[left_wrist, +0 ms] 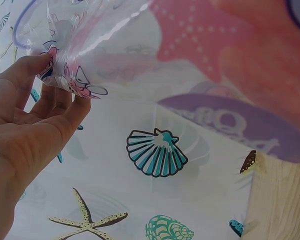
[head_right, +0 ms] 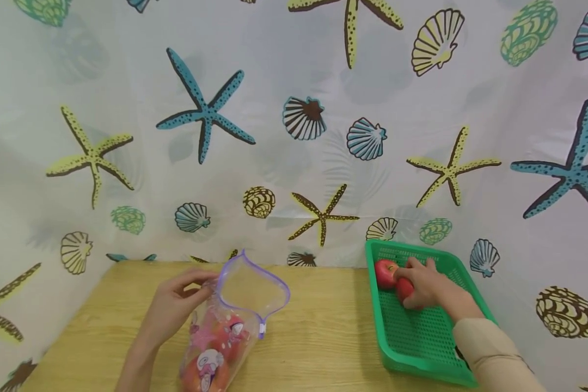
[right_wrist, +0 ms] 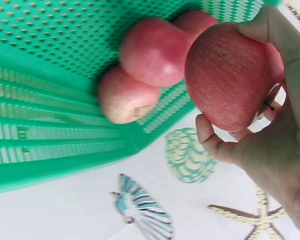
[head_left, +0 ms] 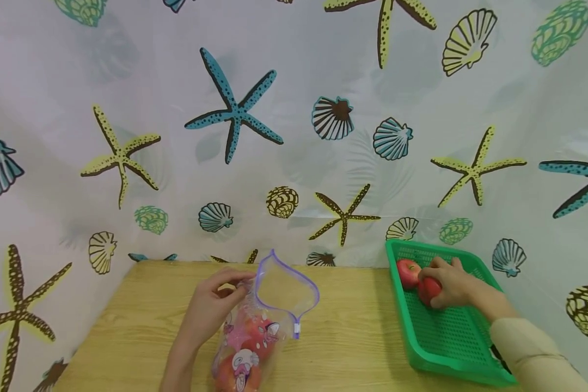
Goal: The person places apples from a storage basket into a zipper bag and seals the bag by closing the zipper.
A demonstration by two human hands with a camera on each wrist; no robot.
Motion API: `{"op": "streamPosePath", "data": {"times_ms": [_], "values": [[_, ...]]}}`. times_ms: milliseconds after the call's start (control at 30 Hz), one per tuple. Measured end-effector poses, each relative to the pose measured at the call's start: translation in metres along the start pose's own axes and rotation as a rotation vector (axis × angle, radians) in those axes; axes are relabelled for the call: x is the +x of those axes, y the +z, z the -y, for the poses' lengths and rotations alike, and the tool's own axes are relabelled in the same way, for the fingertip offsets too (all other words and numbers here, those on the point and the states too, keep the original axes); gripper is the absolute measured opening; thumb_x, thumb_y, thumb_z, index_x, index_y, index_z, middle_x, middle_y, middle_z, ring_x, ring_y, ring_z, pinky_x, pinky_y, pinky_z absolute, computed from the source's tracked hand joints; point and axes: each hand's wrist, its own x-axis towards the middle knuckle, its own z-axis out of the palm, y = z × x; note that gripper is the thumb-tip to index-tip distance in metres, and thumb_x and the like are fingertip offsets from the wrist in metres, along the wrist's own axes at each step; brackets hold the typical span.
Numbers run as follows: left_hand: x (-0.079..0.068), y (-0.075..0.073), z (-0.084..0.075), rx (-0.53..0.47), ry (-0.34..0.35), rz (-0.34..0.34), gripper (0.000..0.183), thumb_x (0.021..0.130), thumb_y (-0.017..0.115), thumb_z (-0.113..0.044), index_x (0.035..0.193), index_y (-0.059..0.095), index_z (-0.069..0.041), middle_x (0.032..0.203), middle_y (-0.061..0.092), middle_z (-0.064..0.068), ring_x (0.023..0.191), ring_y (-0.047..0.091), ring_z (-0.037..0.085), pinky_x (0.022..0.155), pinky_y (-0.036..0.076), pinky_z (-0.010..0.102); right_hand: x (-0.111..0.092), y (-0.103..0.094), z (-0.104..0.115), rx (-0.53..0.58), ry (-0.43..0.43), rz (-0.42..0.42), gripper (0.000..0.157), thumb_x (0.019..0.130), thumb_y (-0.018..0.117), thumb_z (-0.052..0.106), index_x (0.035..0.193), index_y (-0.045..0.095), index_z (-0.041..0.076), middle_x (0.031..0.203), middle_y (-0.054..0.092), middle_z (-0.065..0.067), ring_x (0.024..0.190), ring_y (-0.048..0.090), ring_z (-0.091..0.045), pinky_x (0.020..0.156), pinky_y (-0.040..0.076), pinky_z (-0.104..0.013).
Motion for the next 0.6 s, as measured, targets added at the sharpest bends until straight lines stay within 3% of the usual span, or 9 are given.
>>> {"op": "streamPosePath", "data": {"times_ms": [267, 600], "values": [[0.001, 0.001, -0.003, 0.004, -0.005, -0.003, 0.022, 0.093, 0.068, -0.010, 0.110, 0.075, -0.023, 0.107, 0.070, -0.003, 0.098, 0.061, 0.011, 0.081, 0.054, 0.025, 0.011, -0.019, 0.030, -0.006, -0.185, -0.077, 0.053, 0.068, 0.077, 0.019, 0.120, 0.066, 0.021, 0.126, 0.049, -0.011, 0.101, 0.040, -0.033, 0.064, 0.045, -0.034], [0.000, 0.001, -0.001, 0.013, -0.019, -0.012, 0.024, 0.093, 0.068, -0.008, 0.110, 0.075, -0.024, 0.109, 0.070, -0.004, 0.099, 0.061, 0.011, 0.082, 0.054, 0.025, 0.022, -0.021, 0.062, 0.015, -0.345, -0.097, 0.054, 0.068, 0.077, 0.017, 0.118, 0.064, 0.034, 0.124, 0.047, 0.001, 0.105, 0.038, -0.022, 0.069, 0.044, -0.031]]}}
